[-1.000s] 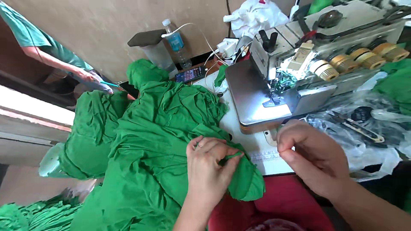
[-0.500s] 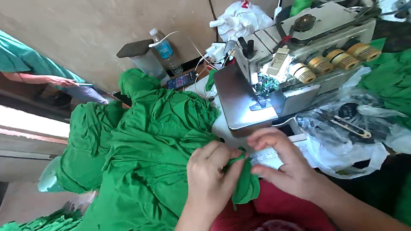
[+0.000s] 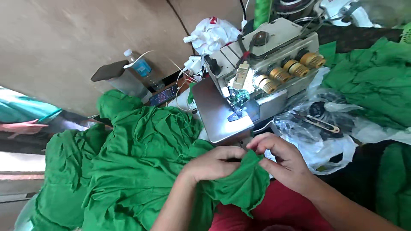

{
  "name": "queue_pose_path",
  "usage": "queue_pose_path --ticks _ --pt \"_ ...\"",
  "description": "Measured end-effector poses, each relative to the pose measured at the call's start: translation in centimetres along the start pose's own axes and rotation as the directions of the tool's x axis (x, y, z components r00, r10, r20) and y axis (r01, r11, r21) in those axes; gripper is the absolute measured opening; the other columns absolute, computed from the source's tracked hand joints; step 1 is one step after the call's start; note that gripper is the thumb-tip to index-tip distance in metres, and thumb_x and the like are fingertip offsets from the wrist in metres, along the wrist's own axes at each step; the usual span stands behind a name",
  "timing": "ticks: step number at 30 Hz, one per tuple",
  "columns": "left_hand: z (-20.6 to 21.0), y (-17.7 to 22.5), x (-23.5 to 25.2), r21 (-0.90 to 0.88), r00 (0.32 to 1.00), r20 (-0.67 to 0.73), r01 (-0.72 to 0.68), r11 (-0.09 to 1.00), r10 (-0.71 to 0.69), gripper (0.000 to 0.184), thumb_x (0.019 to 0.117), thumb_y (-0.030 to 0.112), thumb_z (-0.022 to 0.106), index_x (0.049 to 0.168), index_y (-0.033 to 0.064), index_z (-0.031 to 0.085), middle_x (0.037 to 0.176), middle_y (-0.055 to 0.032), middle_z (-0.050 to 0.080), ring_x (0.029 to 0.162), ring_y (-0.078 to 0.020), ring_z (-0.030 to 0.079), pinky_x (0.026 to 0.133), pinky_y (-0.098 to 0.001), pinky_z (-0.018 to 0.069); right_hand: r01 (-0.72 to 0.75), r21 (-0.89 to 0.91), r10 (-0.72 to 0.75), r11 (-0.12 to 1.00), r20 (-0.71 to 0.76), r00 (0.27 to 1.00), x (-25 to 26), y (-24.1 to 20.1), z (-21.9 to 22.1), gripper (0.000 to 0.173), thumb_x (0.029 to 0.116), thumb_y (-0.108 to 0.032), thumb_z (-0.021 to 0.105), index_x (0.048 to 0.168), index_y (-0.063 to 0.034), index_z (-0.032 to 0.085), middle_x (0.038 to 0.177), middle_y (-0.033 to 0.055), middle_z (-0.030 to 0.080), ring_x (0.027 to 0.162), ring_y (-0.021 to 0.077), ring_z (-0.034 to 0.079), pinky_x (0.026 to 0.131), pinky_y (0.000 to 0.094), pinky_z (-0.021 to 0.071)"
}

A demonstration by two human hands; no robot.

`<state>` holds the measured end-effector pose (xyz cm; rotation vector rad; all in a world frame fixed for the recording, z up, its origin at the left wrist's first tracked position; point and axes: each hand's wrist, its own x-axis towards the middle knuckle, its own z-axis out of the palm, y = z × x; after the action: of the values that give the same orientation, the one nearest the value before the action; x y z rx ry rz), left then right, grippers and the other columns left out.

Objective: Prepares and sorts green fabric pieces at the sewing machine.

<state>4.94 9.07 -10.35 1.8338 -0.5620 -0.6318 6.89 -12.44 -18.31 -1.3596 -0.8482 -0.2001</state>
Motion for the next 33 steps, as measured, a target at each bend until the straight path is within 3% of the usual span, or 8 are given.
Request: queue_pose_path --ticks 3,7,11,16,19,25,28,33 --pt "-0.3 0.1 -0.5 0.025 0.928 -0.364 -0.070 0.997 0.074 0.019 0.1059 0.020 0.049 0.103 0.0116 0.066 0.089 0.0130 0.065 0.084 0.0074 0.061 0.078 -0.0161 0.0522 -0.103 0.134 0.108 0.986 -0.031 0.994 -0.4 0.0 -1.2 0.010 0.0990 -0.024 0.067 0.101 -0.0150 0.063 0.123 -0.0030 0.067 0.112 0.0028 0.065 0.090 0.0199 0.0576" --pt "-1.7 0.3 0.3 0.289 0.725 -0.652 -0.037 0.957 0.224 0.023 0.1058 0.025 0.053 0.095 0.0142 0.069 0.083 0.0121 0.066 0.077 0.0061 0.061 0.072 -0.0138 0.0523 -0.288 0.181 0.291 0.940 0.011 0.957 -1.1 0.3 -2.2 0.008 0.1009 -0.022 0.062 0.102 -0.0139 0.062 0.088 -0.0140 0.066 0.078 -0.0086 0.061 0.070 0.0106 0.0523" --pt "-3.5 -0.7 1.9 0.565 0.692 -0.657 0.188 0.804 0.300 0.016 0.0964 0.026 0.067 0.097 0.0140 0.076 0.094 0.0058 0.069 0.091 -0.0005 0.064 0.081 -0.0206 0.0531 -0.402 0.170 0.390 0.900 0.101 0.915 -2.3 0.8 -2.2 0.021 0.1068 -0.016 0.050 0.117 -0.0043 0.064 0.095 -0.0062 0.070 0.086 -0.0037 0.065 0.079 0.0150 0.0552" --pt "-4.3 0.1 5.1 0.494 0.651 -0.757 0.510 0.704 0.059 0.022 0.0940 0.030 0.070 0.099 0.0101 0.076 0.100 -0.0083 0.072 0.094 -0.0261 0.069 0.079 -0.0550 0.0532 -0.451 0.172 0.447 0.876 0.064 0.892 -2.2 1.2 -1.8 0.022 0.1062 -0.015 0.049 0.118 -0.0032 0.063 0.090 -0.0063 0.068 0.082 -0.0036 0.064 0.076 0.0150 0.0544" --pt "-4.8 0.8 7.1 0.466 0.614 -0.789 0.582 0.666 0.015 0.030 0.0953 0.027 0.070 0.107 -0.0010 0.071 0.105 -0.0209 0.070 0.101 -0.0393 0.067 0.084 -0.0642 0.0499 -0.456 0.151 0.459 0.877 0.017 0.888 -1.1 1.3 -1.7 0.023 0.1059 -0.015 0.049 0.119 -0.0017 0.062 0.088 -0.0062 0.067 0.080 -0.0030 0.063 0.075 0.0155 0.0541" --pt "-5.4 -1.9 6.8 0.695 0.604 -0.707 0.493 0.524 0.369 0.039 0.0906 0.032 0.066 0.110 -0.0018 0.068 0.112 -0.0249 0.068 0.109 -0.0471 0.063 0.088 -0.0740 0.0404 -0.442 0.034 0.442 0.896 0.019 0.897 -0.2 1.2 -1.7 0.024 0.1052 -0.013 0.049 0.119 0.0009 0.062 0.090 -0.0011 0.067 0.078 -0.0027 0.061 0.073 0.0151 0.0523" --pt "-4.9 -2.5 4.5 0.760 0.557 -0.644 0.386 0.524 0.524 0.043 0.0951 0.035 0.065 0.118 -0.0015 0.065 0.123 -0.0250 0.065 0.119 -0.0459 0.059 0.095 -0.0710 0.0390 -0.309 -0.302 0.347 0.902 0.078 0.935 -0.3 -0.2 -4.5 0.029 0.1065 -0.019 0.049 0.123 0.0001 0.064 0.115 0.0099 0.071 0.100 0.0095 0.070 0.090 0.0269 0.0580" --pt "-1.1 -1.4 -0.5 0.774 0.609 -0.586 0.225 0.592 0.535 0.031 0.1007 0.032 0.062 0.115 0.0040 0.065 0.120 -0.0172 0.067 0.120 -0.0281 0.059 0.101 -0.0474 0.0434 -0.298 -0.671 0.334 0.679 -0.080 0.939 -0.7 -1.2 -13.2 0.029 0.1041 -0.026 0.053 0.115 -0.0080 0.072 0.109 0.0106 0.070 0.089 0.0196 0.069 0.078 0.0411 0.0593"
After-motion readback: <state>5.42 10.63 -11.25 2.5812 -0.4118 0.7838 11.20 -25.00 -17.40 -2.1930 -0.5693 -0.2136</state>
